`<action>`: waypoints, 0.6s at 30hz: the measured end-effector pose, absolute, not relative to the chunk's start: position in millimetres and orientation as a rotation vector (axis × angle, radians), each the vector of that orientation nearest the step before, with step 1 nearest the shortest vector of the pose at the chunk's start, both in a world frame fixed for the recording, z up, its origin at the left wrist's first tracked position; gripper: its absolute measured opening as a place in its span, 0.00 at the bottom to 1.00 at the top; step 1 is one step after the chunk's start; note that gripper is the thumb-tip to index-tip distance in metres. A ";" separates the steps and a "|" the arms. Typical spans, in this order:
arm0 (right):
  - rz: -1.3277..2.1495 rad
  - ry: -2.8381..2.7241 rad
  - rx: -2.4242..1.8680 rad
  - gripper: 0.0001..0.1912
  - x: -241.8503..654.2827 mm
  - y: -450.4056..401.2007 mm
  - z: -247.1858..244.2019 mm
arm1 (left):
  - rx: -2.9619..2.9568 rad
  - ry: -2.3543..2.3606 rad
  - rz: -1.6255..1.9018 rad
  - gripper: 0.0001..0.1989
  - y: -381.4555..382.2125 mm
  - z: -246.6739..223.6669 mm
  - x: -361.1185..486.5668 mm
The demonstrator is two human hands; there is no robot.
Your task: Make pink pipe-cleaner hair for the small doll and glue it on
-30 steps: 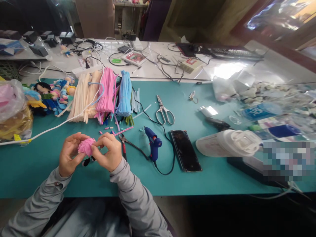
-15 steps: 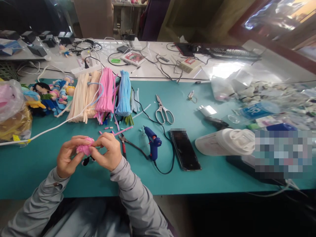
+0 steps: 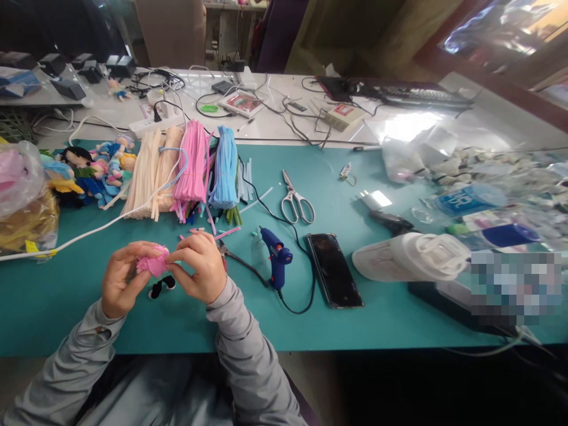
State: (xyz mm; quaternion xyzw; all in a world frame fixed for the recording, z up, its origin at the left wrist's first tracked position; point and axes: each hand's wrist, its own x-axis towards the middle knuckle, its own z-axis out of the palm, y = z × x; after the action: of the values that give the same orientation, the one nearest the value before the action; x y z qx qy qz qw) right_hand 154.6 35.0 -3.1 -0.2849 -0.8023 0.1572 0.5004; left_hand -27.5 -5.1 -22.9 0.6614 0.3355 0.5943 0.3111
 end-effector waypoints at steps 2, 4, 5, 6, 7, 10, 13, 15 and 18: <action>0.370 -1.956 -0.684 0.04 154.8 35.0 -2.7 | 1.738 0.891 1.566 0.21 -5.2 -21.9 -26.8; 0.367 -1.966 -0.681 0.05 154.8 34.9 -2.3 | 1.722 0.896 1.564 0.20 -5.3 -21.2 -26.2; 0.365 -1.971 -0.678 0.06 154.8 34.9 -2.2 | 1.714 0.897 1.564 0.20 -5.3 -21.1 -26.0; 0.362 -1.975 -0.674 0.06 154.6 34.9 -2.3 | 1.709 0.897 1.562 0.20 -5.3 -21.0 -26.0; 0.359 -1.979 -0.669 0.06 154.4 35.0 -2.5 | 1.707 0.895 1.560 0.20 -5.4 -21.1 -26.1; 0.371 -1.996 -0.671 0.07 153.3 35.0 -3.9 | 1.694 0.888 1.557 0.20 -5.5 -21.6 -26.6; 0.414 -2.008 -0.686 0.07 152.2 34.5 -5.6 | 1.671 0.888 1.561 0.20 -6.1 -22.8 -26.7; 0.435 -1.994 -0.690 0.06 152.4 34.0 -5.8 | 1.654 0.887 1.569 0.20 -6.7 -24.1 -26.3; 0.462 -1.899 -0.731 0.04 155.2 33.3 -4.2 | 1.589 0.899 1.599 0.20 -7.7 -26.4 -25.9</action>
State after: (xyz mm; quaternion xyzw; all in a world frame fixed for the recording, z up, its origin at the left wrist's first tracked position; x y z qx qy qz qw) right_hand 155.2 33.3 -4.2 -0.3026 -0.7865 0.1911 0.5033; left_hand -25.9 -7.7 -26.4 0.6133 0.3470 0.6172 0.3500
